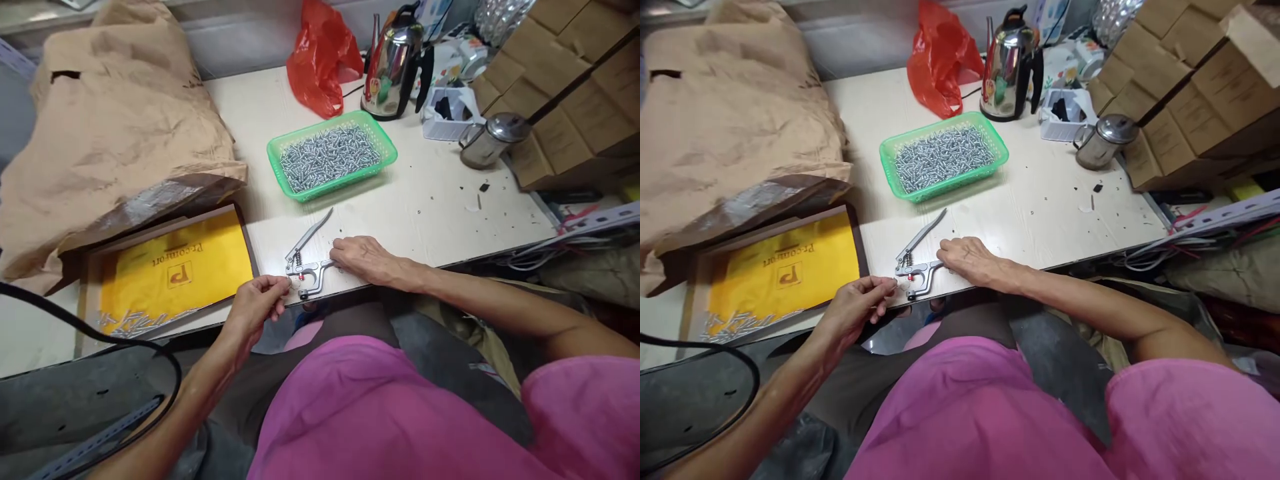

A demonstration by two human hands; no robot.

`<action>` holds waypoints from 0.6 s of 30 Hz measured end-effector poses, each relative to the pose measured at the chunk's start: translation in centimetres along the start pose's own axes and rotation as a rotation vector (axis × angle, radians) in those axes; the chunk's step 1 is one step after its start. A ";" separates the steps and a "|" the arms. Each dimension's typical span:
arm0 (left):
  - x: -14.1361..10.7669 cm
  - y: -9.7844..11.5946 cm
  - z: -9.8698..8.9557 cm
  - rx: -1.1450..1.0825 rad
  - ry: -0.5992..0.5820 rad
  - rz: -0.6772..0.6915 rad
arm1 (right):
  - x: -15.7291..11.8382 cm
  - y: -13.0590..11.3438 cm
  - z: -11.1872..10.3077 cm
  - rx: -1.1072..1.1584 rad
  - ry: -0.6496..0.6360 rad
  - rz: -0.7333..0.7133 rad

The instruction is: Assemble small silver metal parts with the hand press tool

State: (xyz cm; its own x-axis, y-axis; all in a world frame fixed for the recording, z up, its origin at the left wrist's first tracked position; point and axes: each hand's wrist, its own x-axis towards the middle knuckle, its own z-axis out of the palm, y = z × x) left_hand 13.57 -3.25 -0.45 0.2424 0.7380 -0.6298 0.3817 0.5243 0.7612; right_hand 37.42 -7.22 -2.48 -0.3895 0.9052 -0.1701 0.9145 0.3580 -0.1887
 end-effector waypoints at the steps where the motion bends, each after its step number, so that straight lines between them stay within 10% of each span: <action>1: 0.4 -0.3 0.3 -0.013 -0.004 -0.025 | 0.0 0.2 -0.1 -0.005 0.005 -0.002; 18: 2.3 -0.3 1.0 0.075 -0.118 -0.215 | -0.5 0.1 0.1 0.036 0.057 -0.020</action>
State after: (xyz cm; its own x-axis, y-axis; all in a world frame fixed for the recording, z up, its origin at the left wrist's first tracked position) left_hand 14.92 -2.13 -2.27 0.2492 0.5561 -0.7929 0.4999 0.6273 0.5971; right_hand 37.76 -7.69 -2.53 -0.4001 0.9097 -0.1111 0.9016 0.3689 -0.2260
